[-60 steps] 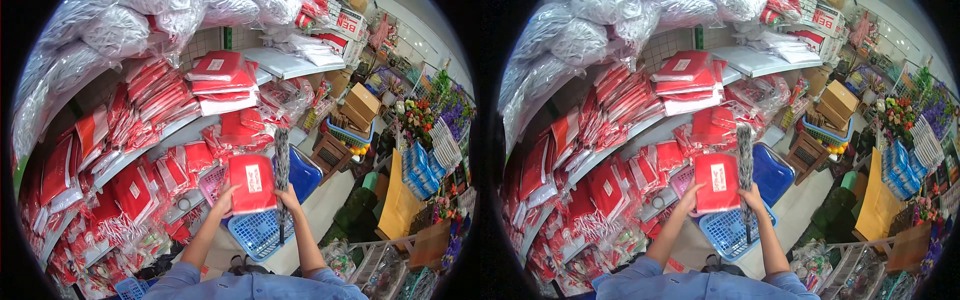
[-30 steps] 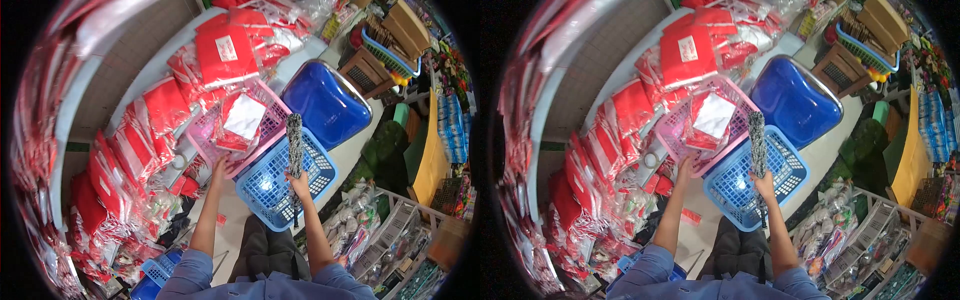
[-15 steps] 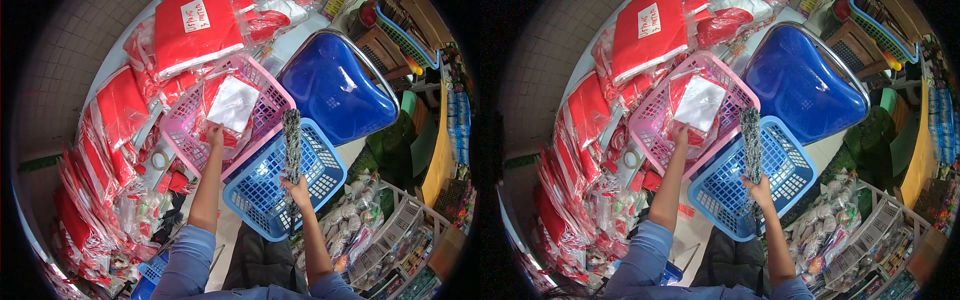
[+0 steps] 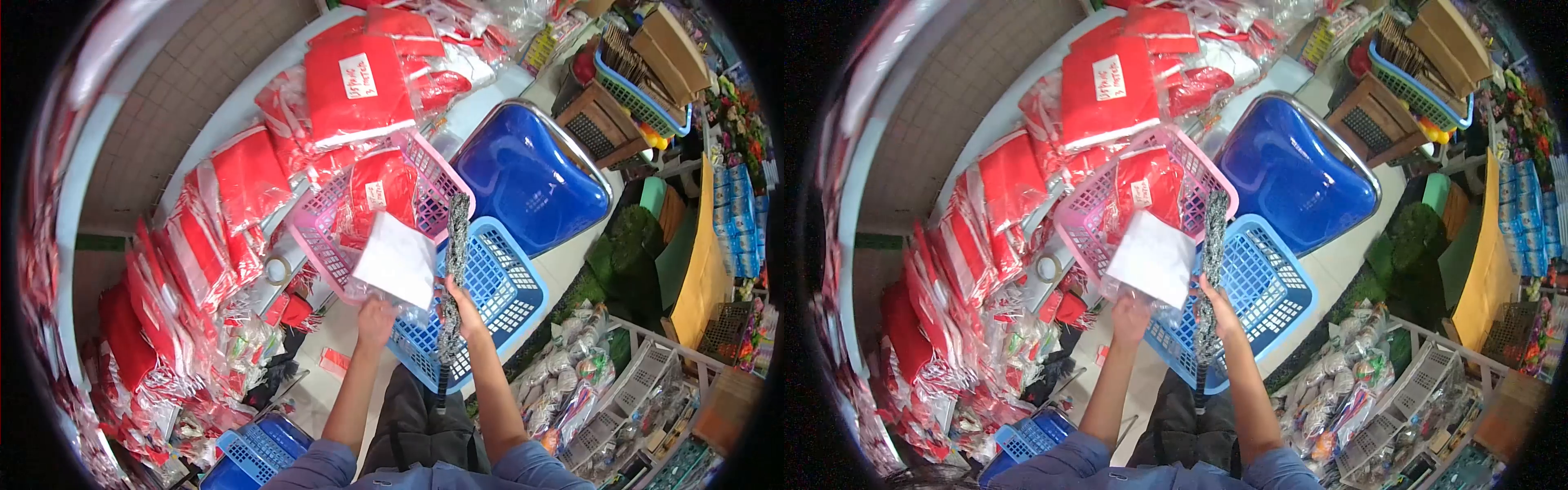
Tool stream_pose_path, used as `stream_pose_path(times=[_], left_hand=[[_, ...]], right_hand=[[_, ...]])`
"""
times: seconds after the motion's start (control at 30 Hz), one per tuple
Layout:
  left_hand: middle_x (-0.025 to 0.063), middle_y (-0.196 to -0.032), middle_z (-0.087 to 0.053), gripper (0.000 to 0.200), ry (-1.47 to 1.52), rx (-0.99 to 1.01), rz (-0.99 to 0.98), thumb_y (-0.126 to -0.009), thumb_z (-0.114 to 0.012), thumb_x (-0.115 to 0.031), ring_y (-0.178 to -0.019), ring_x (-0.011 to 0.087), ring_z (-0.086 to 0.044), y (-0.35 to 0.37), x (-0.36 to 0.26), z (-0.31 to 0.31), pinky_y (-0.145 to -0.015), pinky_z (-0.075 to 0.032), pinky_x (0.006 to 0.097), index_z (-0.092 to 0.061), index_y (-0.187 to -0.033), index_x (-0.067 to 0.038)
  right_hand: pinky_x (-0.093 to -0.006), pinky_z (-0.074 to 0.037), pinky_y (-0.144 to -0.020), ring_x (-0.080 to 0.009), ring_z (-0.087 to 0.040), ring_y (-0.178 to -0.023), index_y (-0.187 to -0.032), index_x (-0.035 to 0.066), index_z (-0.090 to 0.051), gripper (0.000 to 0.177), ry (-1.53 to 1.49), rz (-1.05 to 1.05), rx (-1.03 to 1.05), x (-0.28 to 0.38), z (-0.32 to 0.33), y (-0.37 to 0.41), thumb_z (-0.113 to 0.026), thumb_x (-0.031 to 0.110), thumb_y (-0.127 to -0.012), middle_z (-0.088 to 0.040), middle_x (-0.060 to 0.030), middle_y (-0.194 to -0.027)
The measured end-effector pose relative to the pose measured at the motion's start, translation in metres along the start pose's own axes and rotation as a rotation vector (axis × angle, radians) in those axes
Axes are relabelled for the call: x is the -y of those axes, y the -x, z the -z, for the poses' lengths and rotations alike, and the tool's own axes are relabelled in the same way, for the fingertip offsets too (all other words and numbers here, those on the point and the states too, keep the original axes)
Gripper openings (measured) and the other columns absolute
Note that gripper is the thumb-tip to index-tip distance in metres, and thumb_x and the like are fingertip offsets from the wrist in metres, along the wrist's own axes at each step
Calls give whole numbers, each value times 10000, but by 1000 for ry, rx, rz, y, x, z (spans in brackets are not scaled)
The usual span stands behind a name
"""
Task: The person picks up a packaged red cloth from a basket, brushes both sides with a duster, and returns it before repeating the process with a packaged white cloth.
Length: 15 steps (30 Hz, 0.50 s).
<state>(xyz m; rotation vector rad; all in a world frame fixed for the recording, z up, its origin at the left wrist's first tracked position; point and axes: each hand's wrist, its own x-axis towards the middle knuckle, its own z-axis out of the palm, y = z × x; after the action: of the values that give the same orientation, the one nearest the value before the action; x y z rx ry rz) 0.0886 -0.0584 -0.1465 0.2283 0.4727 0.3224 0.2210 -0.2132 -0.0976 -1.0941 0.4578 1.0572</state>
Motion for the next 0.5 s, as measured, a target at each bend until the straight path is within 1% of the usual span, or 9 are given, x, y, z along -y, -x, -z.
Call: stream_pose_path(times=[0.03,0.07,0.1,0.13,0.17,0.27,0.37,0.47,0.5], left_hand=[[82,-1027,-594,231,75,15,29,-814,-457,-91,-1045,273,-535,14,-1,-9,-913,-394,538,-544,-1026,-123],[84,-1098,-566,258,48,33,25,-808,-454,-109,-1087,272,-508,26,0,-23,-923,-389,532,-552,-1046,-117],[87,-1170,-538,288,19,50,21,-801,-452,-126,-1129,271,-481,37,2,-39,-933,-384,526,-561,-1067,-111],[90,-1242,-510,319,-12,69,16,-795,-449,-144,-1171,270,-455,46,1,-51,-944,-379,520,-570,-1088,-105],[98,-1339,-422,425,-74,229,68,-844,-460,-265,-1208,286,-421,53,-9,-64,-964,-367,505,-497,-1233,-99],[113,-1369,-391,573,185,370,64,-871,-435,-444,-1226,294,-405,76,-23,-125,-979,-358,490,-407,-1322,-92],[123,-1387,-371,774,130,466,90,-856,-297,-649,-1223,321,-407,99,-39,-187,-1017,-303,485,-285,-1396,-95],[119,-1378,-381,792,424,595,169,-858,-277,-659,-1219,306,-410,100,-44,-192,-1014,-322,447,-281,-1388,-70],[121,-1370,-387,768,305,563,122,-865,-290,-633,-1213,302,-416,102,-46,-197,-1011,-327,442,-287,-1382,-66]], right_hand=[[-255,-417,-399,-138,-516,-498,-1155,-3,-458,612,43,-1,-25,0,-3,9,-690,402,-760,-594,-111,-858],[-255,-416,-399,-145,-524,-512,-1171,4,-428,614,87,0,-50,3,-8,18,-721,334,-744,-585,-111,-866],[-262,-407,-375,-143,-510,-502,-1037,42,-462,408,84,31,-127,16,-27,38,-713,134,-730,-519,-54,-747],[-264,-404,-373,-144,-513,-506,-1039,41,-460,409,52,83,-108,21,-33,50,-711,113,-725,-515,-50,-735],[-266,-402,-372,-145,-516,-509,-1041,40,-458,411,17,135,-86,22,-36,65,-709,92,-720,-511,-45,-722],[-276,-383,-361,-167,-538,-532,-1027,14,-480,354,-48,227,-26,29,-37,102,-668,35,-728,-566,-70,-764],[-267,-386,-357,-162,-546,-538,-1045,8,-488,360,0,306,40,54,-50,149,-659,25,-728,-583,-82,-787],[-261,-396,-369,-158,-552,-574,-1099,16,-459,443,75,398,127,82,-72,195,-675,24,-713,-572,-78,-818],[-262,-401,-383,-160,-555,-606,-1121,19,-440,486,116,423,153,91,-80,213,-688,34,-704,-564,-79,-835]])
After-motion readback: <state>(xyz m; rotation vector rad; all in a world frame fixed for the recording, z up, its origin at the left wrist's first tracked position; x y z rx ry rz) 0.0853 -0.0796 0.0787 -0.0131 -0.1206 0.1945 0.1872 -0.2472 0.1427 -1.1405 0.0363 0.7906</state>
